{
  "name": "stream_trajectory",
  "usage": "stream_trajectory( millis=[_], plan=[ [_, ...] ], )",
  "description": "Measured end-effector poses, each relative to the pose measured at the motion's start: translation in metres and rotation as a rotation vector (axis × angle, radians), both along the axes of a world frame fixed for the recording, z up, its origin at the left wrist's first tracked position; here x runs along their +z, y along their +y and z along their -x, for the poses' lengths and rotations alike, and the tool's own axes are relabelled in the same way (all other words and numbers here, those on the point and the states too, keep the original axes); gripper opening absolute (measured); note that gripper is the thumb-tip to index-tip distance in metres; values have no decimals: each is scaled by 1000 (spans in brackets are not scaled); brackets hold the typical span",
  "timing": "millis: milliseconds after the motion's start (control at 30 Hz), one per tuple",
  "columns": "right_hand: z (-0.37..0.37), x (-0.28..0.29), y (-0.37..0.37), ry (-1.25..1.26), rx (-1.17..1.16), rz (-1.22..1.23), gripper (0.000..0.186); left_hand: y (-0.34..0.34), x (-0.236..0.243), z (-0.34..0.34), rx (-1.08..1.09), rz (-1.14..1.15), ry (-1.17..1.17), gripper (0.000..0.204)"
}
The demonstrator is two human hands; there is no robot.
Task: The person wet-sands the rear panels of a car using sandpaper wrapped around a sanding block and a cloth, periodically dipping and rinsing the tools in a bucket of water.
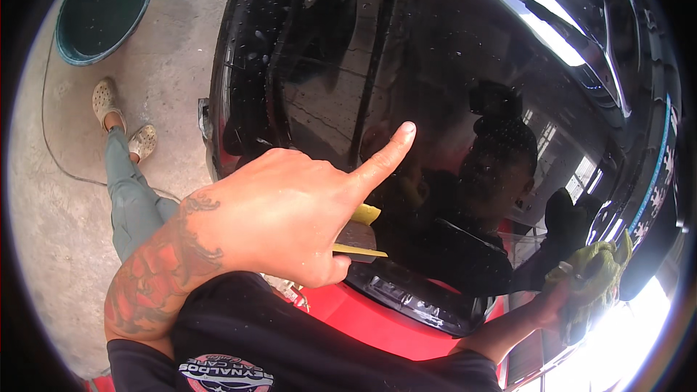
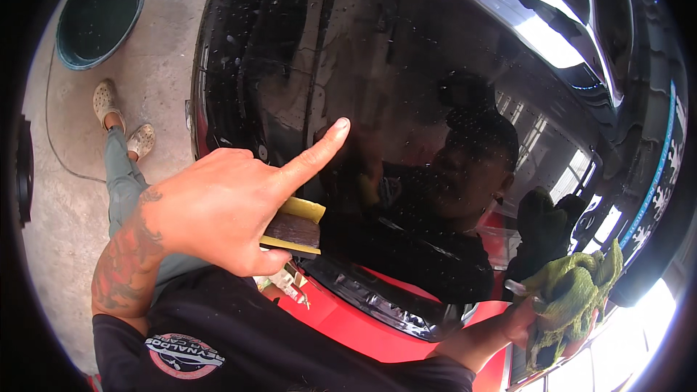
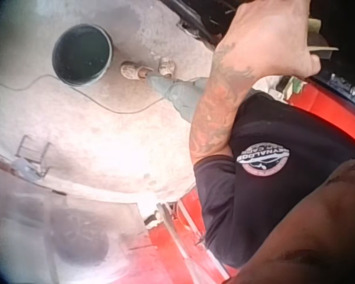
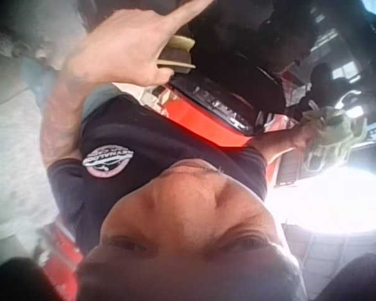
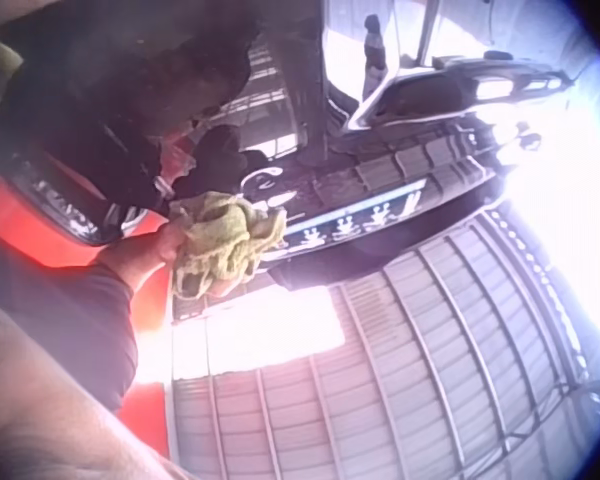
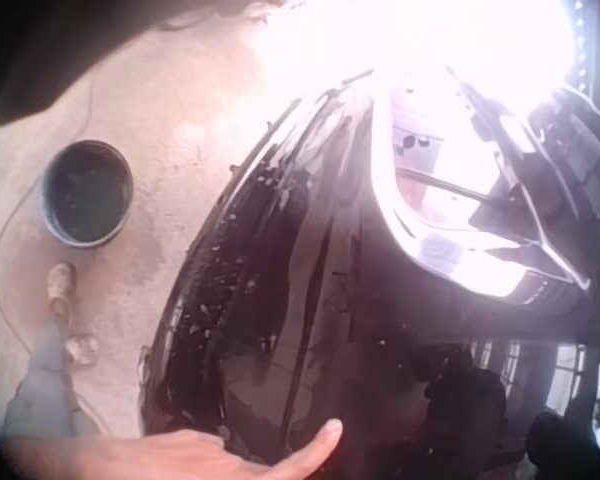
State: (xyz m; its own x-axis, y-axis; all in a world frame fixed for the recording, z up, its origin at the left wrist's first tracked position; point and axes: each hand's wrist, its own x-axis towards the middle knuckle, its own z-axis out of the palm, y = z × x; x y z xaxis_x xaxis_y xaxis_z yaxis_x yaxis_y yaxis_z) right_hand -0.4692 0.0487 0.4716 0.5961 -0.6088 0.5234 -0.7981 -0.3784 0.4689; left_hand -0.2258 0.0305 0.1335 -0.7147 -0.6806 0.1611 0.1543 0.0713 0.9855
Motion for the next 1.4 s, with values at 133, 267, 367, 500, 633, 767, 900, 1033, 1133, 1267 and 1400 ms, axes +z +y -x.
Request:
stream_trajectory(
  millis=[133, 267, 367, 500, 633, 767, 900, 1033, 1133, 1267, 1400],
  plan=[
    [-1, -1, -1, 9, 2, 8, 68, -3, -3, -3, 80, -27, 17, 122],
    [-2, -2, -1, 14, 2, 12, 68, -9, -2, -2, 51, -58, -14, 123],
    [-3, -2, -1, 13, 2, 17, 68, -10, 2, -1, 3, -58, -26, 123],
    [-4, -2, -1, 15, -6, 22, 68, -6, 8, -1, -62, -106, -53, 123],
    [-5, 0, 0, 18, -13, 35, 69, 8, 6, 1, -47, -97, -121, 117],
    [-7, -2, 1, 23, -22, 48, 69, 28, 0, 22, 673, -235, 222, 84],
    [-7, -3, 0, 32, -29, 55, 69, 28, -8, 54, 1004, -141, 251, 69],
    [-9, -4, -1, 38, -38, 56, 69, 22, -11, 69, 1099, -86, 179, 59],
    [-9, -4, -2, 41, -42, 58, 70, 21, -10, 72, 1109, -95, 184, 59],
    [-10, -3, -3, 48, -54, 56, 70, 18, -10, 72, 1133, -87, 158, 57],
    [-10, -4, -3, 59, -58, 59, 70, 15, -11, 75, 1147, -80, 129, 57]
  ],
)
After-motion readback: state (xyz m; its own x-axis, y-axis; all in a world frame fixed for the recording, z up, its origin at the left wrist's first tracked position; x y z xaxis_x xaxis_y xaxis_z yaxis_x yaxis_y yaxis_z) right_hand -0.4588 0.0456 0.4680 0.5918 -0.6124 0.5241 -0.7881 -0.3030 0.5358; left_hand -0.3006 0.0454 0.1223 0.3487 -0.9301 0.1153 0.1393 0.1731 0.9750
